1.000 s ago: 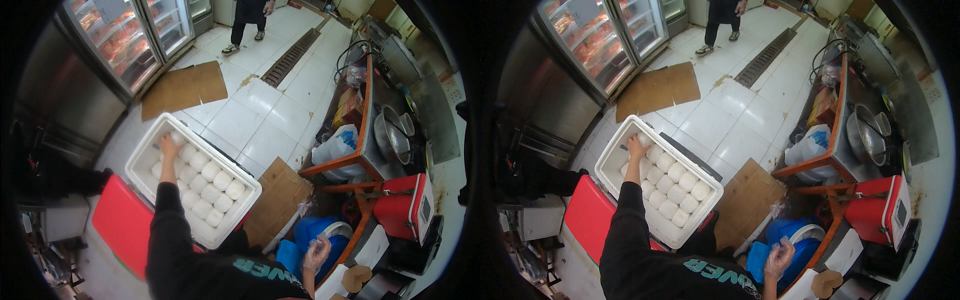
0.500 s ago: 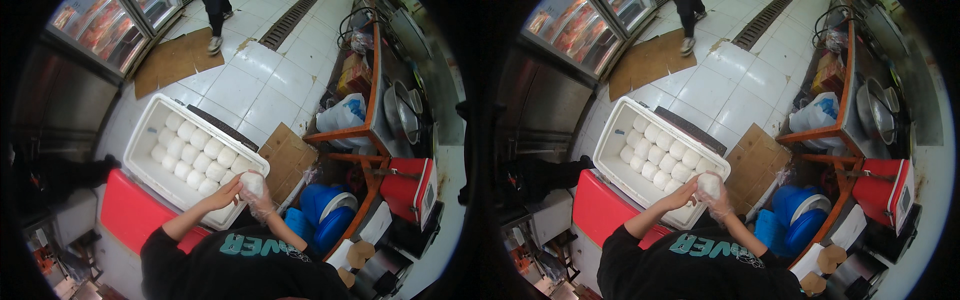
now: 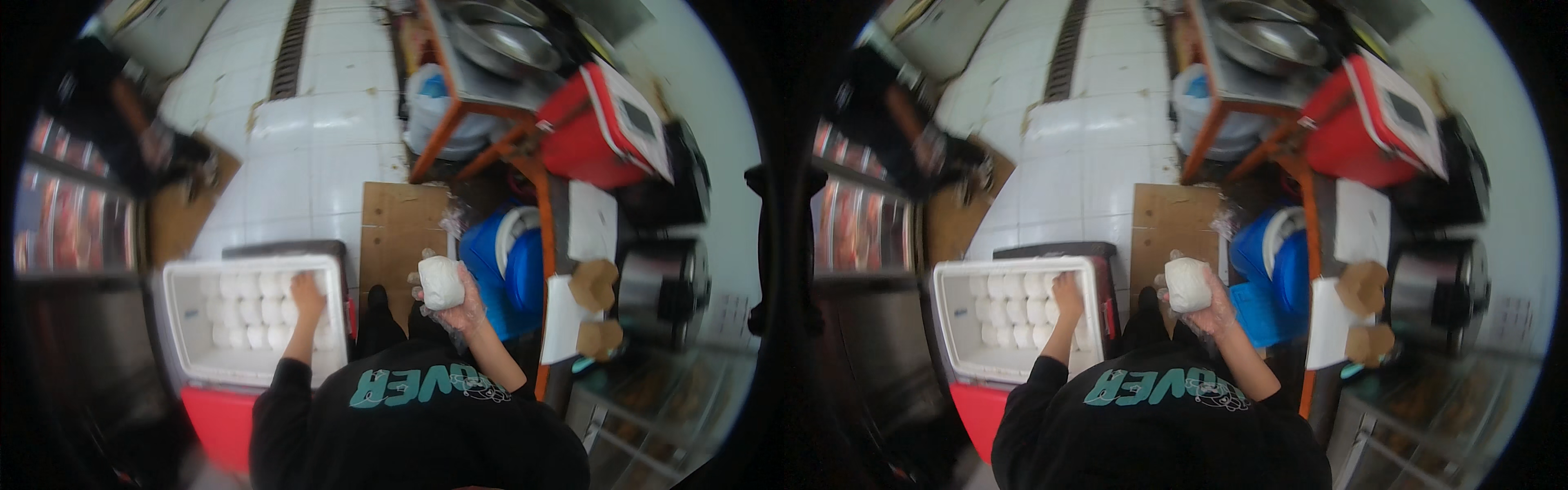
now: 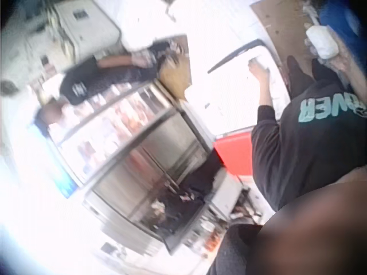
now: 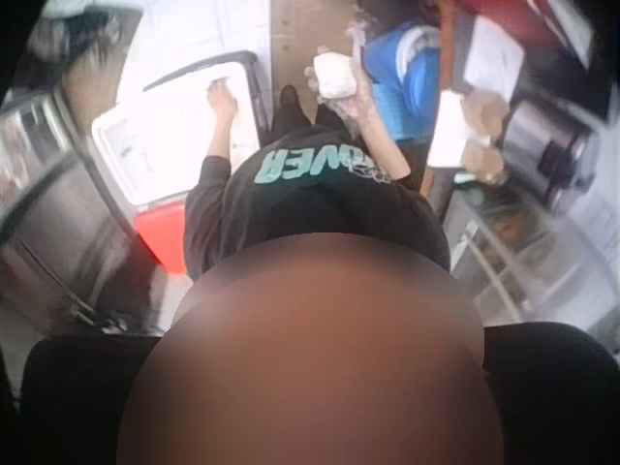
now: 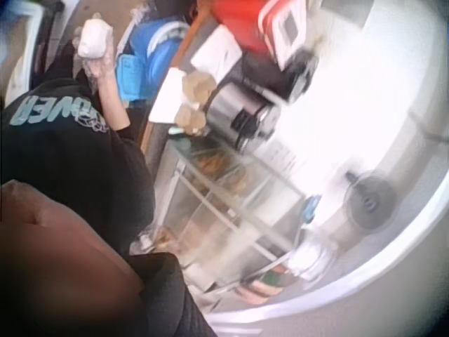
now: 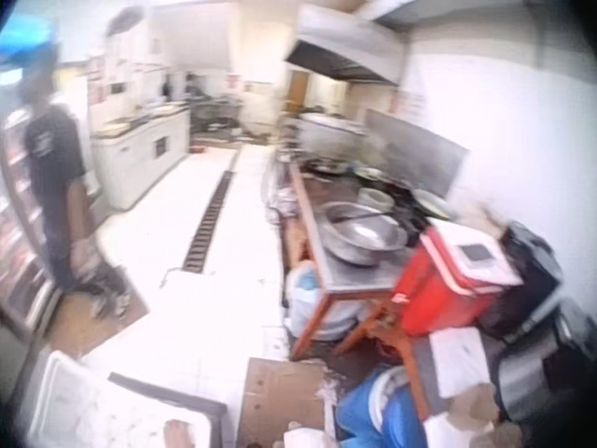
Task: The person retrieves printed receipts, then assembles food orders by placing steamed buns into paper bags, adding fried chicken pieces, and topping them with scrambled eggs. The person also handles packaging materials and organizes items on the counter.
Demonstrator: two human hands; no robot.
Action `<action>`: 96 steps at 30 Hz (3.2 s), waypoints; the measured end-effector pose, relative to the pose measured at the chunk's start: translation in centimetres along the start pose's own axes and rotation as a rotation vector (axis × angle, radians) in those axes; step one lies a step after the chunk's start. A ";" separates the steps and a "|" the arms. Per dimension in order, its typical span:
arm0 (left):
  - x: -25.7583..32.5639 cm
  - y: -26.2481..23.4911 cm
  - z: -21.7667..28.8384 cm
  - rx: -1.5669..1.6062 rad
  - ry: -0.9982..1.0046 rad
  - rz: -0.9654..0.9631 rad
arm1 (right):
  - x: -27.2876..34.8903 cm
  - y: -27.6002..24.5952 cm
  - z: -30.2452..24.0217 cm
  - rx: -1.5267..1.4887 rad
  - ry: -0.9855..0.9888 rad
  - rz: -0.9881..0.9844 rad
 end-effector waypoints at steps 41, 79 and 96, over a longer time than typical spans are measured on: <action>-2.7 -5.6 77.8 1.719 0.288 -1.573 | 35.5 -13.5 -14.4 -0.244 -1.756 1.155; -11.8 -7.3 79.9 1.046 1.406 -0.424 | 48.4 -22.6 -15.8 1.101 -0.082 2.175; -19.7 -6.4 71.3 0.910 1.183 -0.122 | 51.6 -22.0 -16.0 0.796 -0.170 2.414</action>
Point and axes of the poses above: each hand's wrist, its own x-axis away from the middle knuckle, its own y-axis out of the palm, z = x × y, the point moved 4 cm from there along -x, towards the middle knuckle, and after that the axes turned 11 degrees about y, right-handed, at the moved point
